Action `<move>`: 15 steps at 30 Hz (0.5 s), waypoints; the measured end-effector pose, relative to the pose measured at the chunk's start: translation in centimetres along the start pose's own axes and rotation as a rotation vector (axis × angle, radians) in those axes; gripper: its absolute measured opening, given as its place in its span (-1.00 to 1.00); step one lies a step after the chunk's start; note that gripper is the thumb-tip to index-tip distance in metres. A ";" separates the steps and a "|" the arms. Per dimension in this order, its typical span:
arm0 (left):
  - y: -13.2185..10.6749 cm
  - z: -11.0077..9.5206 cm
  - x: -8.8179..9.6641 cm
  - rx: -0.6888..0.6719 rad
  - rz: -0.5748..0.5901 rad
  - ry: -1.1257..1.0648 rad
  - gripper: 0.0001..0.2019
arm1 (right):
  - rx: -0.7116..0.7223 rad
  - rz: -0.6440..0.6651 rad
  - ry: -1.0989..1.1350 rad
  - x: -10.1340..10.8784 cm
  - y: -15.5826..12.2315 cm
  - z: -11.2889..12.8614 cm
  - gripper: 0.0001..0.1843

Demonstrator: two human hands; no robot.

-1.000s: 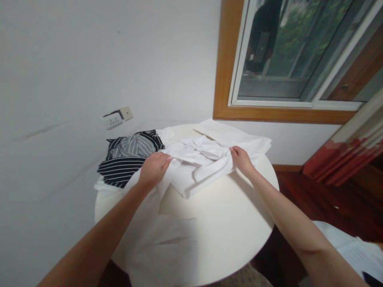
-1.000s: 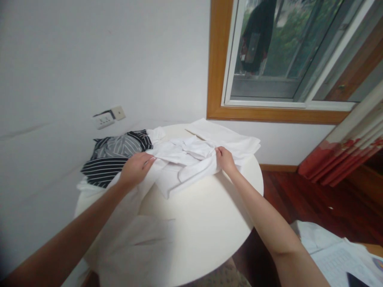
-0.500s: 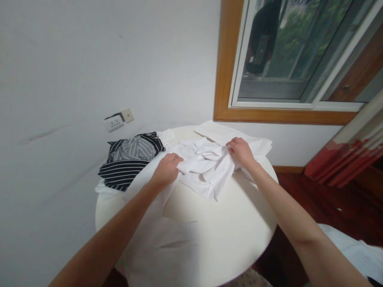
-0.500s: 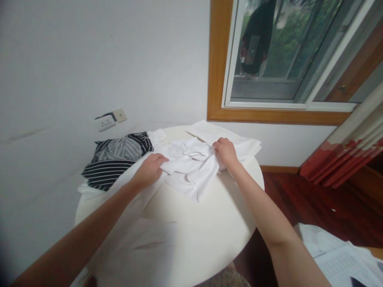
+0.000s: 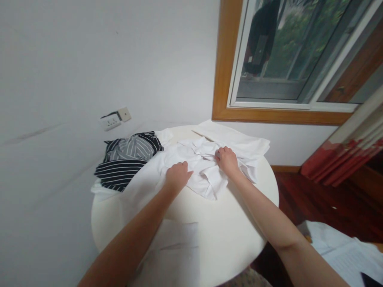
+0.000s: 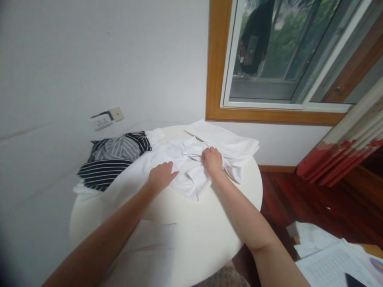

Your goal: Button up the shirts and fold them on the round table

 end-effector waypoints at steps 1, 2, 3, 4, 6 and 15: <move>0.0 0.0 -0.2 -0.006 -0.021 -0.006 -0.66 | -0.003 0.000 -0.002 -0.2 0.0 -0.2 -0.73; 0.1 0.0 -0.3 -0.015 -0.037 -0.014 -0.66 | -0.003 0.004 -0.004 -0.4 0.1 -0.5 -0.74; 0.2 0.0 -0.4 -0.029 -0.047 -0.022 -0.67 | 0.000 0.009 -0.007 -0.6 0.1 -0.6 -0.75; 0.2 0.0 -0.5 -0.045 -0.053 -0.032 -0.69 | 0.007 0.017 -0.011 -0.8 0.1 -0.8 -0.75; 0.4 0.3 -0.7 -0.080 -0.054 -0.060 -0.71 | 0.024 0.033 -0.020 -1.2 0.2 -1.0 -0.77; 2.0 2.0 -2.4 -0.211 -0.014 -0.321 -0.76 | 0.061 0.058 -0.027 -2.2 0.4 -0.9 -0.72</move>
Point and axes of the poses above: each hand's wrist, its own y-axis towards the middle knuckle, its own x-axis out of the back of the hand, z = x × y, the point moved 6 cm from there along y, towards the middle knuckle, and after that the axes turned 13 degrees about z, right-handed, at the moved point
